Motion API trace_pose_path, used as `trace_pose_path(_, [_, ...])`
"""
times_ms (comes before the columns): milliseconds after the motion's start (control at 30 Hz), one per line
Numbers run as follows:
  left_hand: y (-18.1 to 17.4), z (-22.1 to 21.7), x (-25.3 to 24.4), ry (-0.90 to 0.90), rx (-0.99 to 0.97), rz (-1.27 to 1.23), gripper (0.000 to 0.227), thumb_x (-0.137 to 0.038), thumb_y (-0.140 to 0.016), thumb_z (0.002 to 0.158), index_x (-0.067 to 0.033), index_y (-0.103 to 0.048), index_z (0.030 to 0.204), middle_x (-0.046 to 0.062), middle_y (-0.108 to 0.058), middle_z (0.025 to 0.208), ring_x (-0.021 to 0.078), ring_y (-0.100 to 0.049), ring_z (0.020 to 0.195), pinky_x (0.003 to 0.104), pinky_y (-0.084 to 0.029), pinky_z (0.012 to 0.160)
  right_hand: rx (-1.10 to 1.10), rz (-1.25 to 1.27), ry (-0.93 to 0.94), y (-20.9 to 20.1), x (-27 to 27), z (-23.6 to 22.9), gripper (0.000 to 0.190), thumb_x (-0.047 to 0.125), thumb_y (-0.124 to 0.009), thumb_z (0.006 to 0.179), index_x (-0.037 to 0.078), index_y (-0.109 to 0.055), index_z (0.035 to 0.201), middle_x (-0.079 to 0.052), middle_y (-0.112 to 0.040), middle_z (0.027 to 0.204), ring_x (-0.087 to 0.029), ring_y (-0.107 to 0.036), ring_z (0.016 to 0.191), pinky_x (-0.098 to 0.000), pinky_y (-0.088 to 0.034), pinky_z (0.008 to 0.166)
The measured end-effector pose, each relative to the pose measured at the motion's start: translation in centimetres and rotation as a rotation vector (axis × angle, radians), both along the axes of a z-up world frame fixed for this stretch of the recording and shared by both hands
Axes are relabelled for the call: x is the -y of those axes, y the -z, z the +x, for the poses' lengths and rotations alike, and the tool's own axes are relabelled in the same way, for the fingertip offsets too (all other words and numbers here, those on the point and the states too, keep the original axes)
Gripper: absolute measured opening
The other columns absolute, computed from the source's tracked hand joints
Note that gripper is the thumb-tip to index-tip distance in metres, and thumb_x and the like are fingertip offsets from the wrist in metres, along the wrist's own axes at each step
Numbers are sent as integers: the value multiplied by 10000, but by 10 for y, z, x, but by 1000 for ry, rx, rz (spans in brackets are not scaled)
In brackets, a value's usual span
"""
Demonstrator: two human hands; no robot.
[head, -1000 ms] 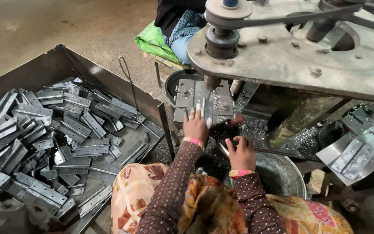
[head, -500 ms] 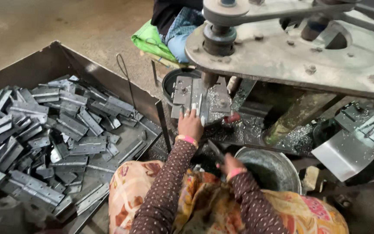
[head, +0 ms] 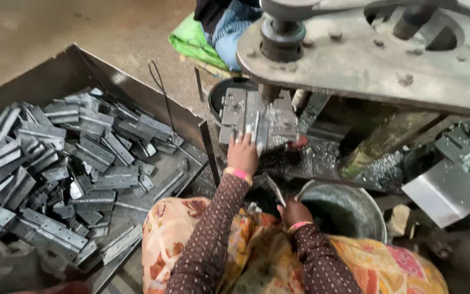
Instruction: The person sits on the floor and repeatedly picks up metal strips from a bin, places them into a press machine, and operates the lever to process them. The processed metal pieces are then dropped back into the bin.
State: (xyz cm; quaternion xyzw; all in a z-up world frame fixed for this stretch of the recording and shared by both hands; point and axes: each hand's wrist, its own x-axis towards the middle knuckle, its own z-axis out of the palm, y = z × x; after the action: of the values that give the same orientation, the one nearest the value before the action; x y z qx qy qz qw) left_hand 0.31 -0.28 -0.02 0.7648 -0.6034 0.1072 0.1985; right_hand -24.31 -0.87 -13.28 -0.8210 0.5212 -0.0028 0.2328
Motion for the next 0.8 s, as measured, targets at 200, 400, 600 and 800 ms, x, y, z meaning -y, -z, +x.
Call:
trace_pose_path(200, [18, -3, 28, -82, 140, -79, 222, -163, -559, 878, -95, -769, 905, 195, -644, 1281, 335, -609, 1223, 539, -325, 1158, -222, 25, -46, -65, 40, 26, 414, 363, -696, 922, 47, -588, 1167, -242, -720, 1053, -434, -707, 978, -537, -560, 835])
trace_pose_path(400, [18, 4, 57, -93, 71, 61, 251, -172, -538, 912, -82, -772, 920, 162, -658, 1241, 312, -633, 1179, 536, -304, 1187, -79, 104, -17, -9, 8, -2, 408, 429, -643, 973, 41, -638, 1099, -224, -731, 991, -413, -720, 929, -520, -574, 796])
trace_pose_path(600, [16, 11, 36, -29, 63, 1, 248, -189, -552, 934, -81, -775, 919, 175, -651, 1280, 315, -616, 1238, 518, -298, 1181, -21, 7, -33, 10, 20, 2, 424, 437, -692, 938, 39, -665, 1082, -233, -732, 987, -446, -692, 965, -529, -552, 811])
trace_pose_path(800, [27, 11, 72, -41, -59, 152, 267, -178, -530, 967, -89, -781, 967, 160, -643, 1263, 299, -607, 1236, 544, -258, 1218, -189, 134, -41, -78, 37, 29, 531, 469, -701, 912, 3, -614, 1152, -227, -725, 963, -415, -731, 891, -512, -583, 778])
